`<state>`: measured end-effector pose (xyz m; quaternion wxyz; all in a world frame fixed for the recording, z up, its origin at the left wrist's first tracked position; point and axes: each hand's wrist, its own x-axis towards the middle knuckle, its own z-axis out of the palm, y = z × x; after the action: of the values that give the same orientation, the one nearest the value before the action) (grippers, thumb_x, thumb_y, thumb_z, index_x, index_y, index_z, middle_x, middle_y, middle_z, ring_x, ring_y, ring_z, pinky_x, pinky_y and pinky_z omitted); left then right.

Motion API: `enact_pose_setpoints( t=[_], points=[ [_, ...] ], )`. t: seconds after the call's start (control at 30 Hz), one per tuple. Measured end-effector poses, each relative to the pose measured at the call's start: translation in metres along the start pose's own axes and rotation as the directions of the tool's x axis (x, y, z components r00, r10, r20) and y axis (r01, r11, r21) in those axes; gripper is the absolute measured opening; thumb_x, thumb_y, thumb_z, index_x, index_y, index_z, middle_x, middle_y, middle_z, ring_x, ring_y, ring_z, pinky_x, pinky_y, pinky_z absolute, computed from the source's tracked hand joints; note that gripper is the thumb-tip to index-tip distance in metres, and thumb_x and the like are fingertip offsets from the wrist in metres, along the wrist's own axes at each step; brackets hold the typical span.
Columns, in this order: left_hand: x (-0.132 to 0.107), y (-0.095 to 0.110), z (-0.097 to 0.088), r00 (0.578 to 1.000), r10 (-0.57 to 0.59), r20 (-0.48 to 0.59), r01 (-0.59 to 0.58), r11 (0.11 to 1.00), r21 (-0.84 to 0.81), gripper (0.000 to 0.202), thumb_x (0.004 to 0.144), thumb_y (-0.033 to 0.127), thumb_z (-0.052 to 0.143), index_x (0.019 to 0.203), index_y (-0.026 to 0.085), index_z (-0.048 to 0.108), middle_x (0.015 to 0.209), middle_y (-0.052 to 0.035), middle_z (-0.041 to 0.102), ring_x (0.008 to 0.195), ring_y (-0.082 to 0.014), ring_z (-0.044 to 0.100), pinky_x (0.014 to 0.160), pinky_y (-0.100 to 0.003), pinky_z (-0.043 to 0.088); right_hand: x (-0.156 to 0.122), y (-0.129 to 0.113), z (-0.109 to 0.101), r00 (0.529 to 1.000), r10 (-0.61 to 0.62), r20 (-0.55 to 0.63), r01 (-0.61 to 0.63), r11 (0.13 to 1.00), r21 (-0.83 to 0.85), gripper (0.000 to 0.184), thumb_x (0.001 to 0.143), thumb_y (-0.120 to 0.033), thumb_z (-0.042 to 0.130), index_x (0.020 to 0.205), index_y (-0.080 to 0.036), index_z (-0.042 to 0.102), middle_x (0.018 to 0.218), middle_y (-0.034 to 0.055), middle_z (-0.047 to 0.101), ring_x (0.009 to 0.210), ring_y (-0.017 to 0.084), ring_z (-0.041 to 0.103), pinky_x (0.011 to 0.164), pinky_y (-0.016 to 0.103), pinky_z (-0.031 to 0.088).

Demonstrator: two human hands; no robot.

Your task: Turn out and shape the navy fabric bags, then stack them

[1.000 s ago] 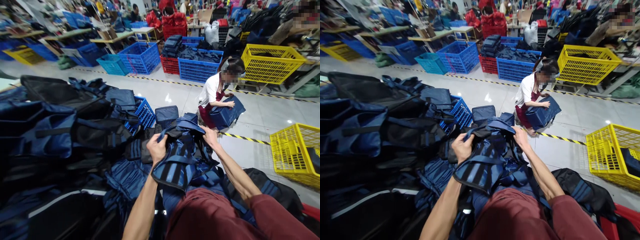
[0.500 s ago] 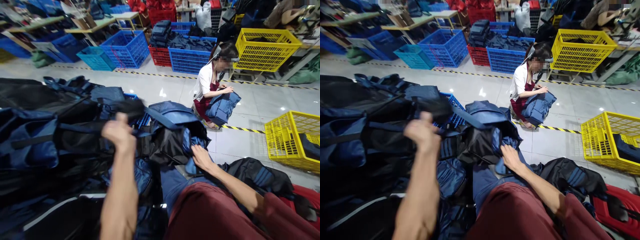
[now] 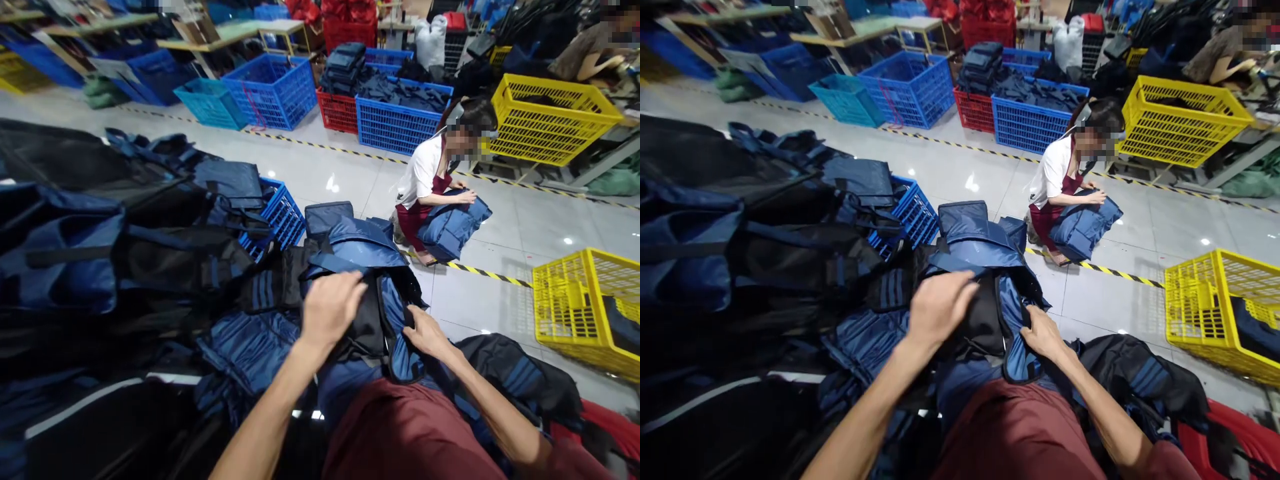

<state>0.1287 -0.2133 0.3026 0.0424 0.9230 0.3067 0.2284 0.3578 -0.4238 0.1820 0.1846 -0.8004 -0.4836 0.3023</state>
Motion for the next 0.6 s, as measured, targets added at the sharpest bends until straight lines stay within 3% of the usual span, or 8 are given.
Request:
enact_pose_setpoints(
  t=[0.1, 0.2, 0.3, 0.4, 0.47, 0.5, 0.57, 0.6],
  points=[
    [-0.004, 0.034, 0.029, 0.983, 0.039, 0.181, -0.053, 0.996, 0.073, 0.04, 0.108, 0.028, 0.062, 0.146, 0.024, 0.071, 0.138, -0.0162, 0.076, 0.126, -0.035, 0.067, 0.111, -0.055, 0.05, 0.006, 0.001, -0.022, 0.976, 0.124, -0.181, -0.123, 0.992, 0.016, 0.068, 0.096, -0.023, 0.052, 0.163, -0.013, 0.049, 0.149, 0.0222, 0.069, 0.138, 0.034, 0.068, 0.119, 0.052, 0.053],
    [-0.01, 0.029, 0.044, 0.983, -0.018, 0.181, -0.007, 0.99, 0.139, 0.051, 0.109, 0.025, 0.057, 0.16, 0.023, 0.062, 0.159, -0.0172, 0.065, 0.144, -0.0408, 0.056, 0.122, -0.068, 0.039, 0.025, -0.029, -0.033, 0.876, 0.008, -0.483, 0.012, 0.999, 0.038, 0.081, 0.104, -0.037, 0.051, 0.177, -0.015, 0.024, 0.175, 0.0216, 0.043, 0.163, 0.034, 0.043, 0.133, 0.057, 0.039],
    [-0.018, 0.014, 0.051, 0.978, -0.015, 0.206, -0.017, 0.988, 0.156, 0.065, 0.103, 0.009, 0.05, 0.167, 0.024, 0.055, 0.166, -0.0156, 0.06, 0.152, -0.0408, 0.051, 0.126, -0.071, 0.034, 0.066, -0.078, -0.016, 0.849, -0.145, -0.508, 0.179, 0.984, 0.019, 0.107, 0.098, -0.042, 0.067, 0.181, -0.022, 0.003, 0.187, 0.0164, 0.018, 0.174, 0.035, 0.019, 0.139, 0.059, 0.03],
    [-0.025, 0.005, 0.055, 0.973, -0.014, 0.232, -0.029, 0.983, 0.18, 0.085, 0.09, -0.003, 0.048, 0.171, 0.024, 0.05, 0.17, -0.0158, 0.056, 0.156, -0.0405, 0.048, 0.123, -0.069, 0.039, 0.116, -0.112, 0.014, 0.857, -0.127, -0.499, 0.145, 0.989, -0.003, 0.113, 0.087, -0.019, 0.067, 0.182, -0.024, 0.006, 0.188, 0.0157, 0.008, 0.174, 0.039, 0.013, 0.138, 0.061, 0.028],
    [-0.03, 0.0, 0.058, 0.97, -0.017, 0.241, -0.033, 0.979, 0.202, 0.089, 0.087, -0.005, 0.048, 0.17, 0.025, 0.051, 0.172, -0.0157, 0.053, 0.158, -0.041, 0.048, 0.119, -0.068, 0.044, 0.144, -0.109, 0.022, 0.84, -0.042, -0.54, 0.06, 0.998, 0.015, 0.109, 0.082, -0.007, 0.058, 0.181, -0.023, 0.016, 0.187, 0.0166, 0.016, 0.173, 0.037, 0.021, 0.137, 0.058, 0.031],
    [-0.031, -0.003, 0.058, 0.969, -0.019, 0.244, -0.035, 0.976, 0.213, 0.089, 0.086, -0.005, 0.048, 0.169, 0.026, 0.052, 0.172, -0.0157, 0.053, 0.158, -0.041, 0.048, 0.117, -0.068, 0.046, 0.155, -0.099, 0.019, 0.834, 0.017, -0.552, 0.016, 0.998, 0.056, 0.106, 0.081, -0.005, 0.054, 0.18, -0.022, 0.021, 0.184, 0.0184, 0.027, 0.169, 0.035, 0.032, 0.134, 0.055, 0.036],
    [-0.034, -0.01, 0.059, 0.967, -0.012, 0.254, -0.047, 0.974, 0.223, 0.086, 0.087, -0.005, 0.047, 0.167, 0.026, 0.056, 0.171, -0.0167, 0.053, 0.158, -0.0407, 0.049, 0.114, -0.068, 0.049, 0.17, -0.063, -0.007, 0.819, 0.169, -0.548, -0.065, 0.977, 0.204, 0.094, 0.082, -0.007, 0.05, 0.175, -0.019, 0.036, 0.161, 0.0205, 0.061, 0.149, 0.032, 0.059, 0.124, 0.05, 0.049],
    [-0.035, -0.012, 0.06, 0.966, -0.004, 0.258, -0.056, 0.973, 0.223, 0.083, 0.088, -0.005, 0.047, 0.165, 0.025, 0.058, 0.17, -0.0172, 0.055, 0.158, -0.0405, 0.049, 0.113, -0.068, 0.049, 0.174, -0.04, -0.028, 0.805, 0.257, -0.534, -0.107, 0.949, 0.296, 0.086, 0.084, -0.01, 0.049, 0.17, -0.018, 0.045, 0.138, 0.0179, 0.076, 0.133, 0.03, 0.07, 0.118, 0.05, 0.054]
  ],
)
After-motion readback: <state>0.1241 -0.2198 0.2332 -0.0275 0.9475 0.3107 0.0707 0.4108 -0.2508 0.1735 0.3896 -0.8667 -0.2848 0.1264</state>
